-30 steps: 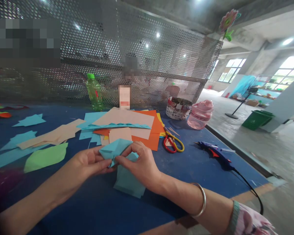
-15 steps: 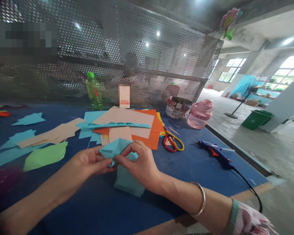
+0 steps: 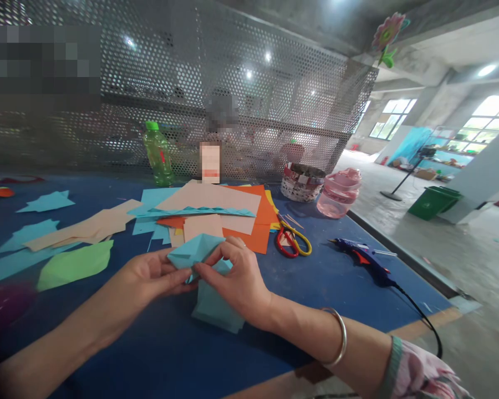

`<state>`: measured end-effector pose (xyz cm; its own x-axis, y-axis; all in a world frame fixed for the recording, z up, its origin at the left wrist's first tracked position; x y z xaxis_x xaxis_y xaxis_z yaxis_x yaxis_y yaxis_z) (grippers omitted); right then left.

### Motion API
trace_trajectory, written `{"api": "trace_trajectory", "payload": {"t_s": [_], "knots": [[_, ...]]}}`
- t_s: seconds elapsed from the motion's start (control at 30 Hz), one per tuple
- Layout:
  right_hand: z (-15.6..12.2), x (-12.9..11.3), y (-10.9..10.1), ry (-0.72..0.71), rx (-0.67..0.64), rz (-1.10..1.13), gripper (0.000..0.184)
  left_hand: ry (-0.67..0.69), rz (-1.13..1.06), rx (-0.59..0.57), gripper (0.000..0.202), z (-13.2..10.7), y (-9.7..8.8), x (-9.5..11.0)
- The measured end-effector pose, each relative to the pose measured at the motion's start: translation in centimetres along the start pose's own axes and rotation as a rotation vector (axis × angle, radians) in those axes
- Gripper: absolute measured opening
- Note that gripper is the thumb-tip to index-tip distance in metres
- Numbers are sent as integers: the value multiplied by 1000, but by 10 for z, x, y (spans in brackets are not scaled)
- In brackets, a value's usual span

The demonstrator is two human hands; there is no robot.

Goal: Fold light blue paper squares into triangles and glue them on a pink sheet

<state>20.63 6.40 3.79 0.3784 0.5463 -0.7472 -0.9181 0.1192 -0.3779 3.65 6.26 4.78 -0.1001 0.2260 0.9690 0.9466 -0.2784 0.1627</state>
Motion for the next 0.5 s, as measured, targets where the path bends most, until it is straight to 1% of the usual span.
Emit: {"api": "trace_trajectory", "payload": {"t_s": [0.2, 0.37, 0.5], "knots": [[0, 0, 1, 12, 10, -2, 25, -20, 5, -5, 55, 2, -1, -5], [0, -1, 0, 28, 0, 10, 26, -14, 18, 29, 53, 2, -2, -7], [-1, -1, 1, 55, -14, 24, 26, -7, 7, 54, 50, 1, -1, -5]]}}
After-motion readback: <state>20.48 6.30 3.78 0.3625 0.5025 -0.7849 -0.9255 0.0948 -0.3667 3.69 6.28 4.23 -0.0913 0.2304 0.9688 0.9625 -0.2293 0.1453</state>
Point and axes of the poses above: each hand's wrist, its own z-axis towards the middle knuckle, its own y-axis out of the palm, x = y × z, the point moved 3 cm from there along z, towards the middle knuckle, and after that the axes turned 2 degrees about -z, right-handed, at the moved point
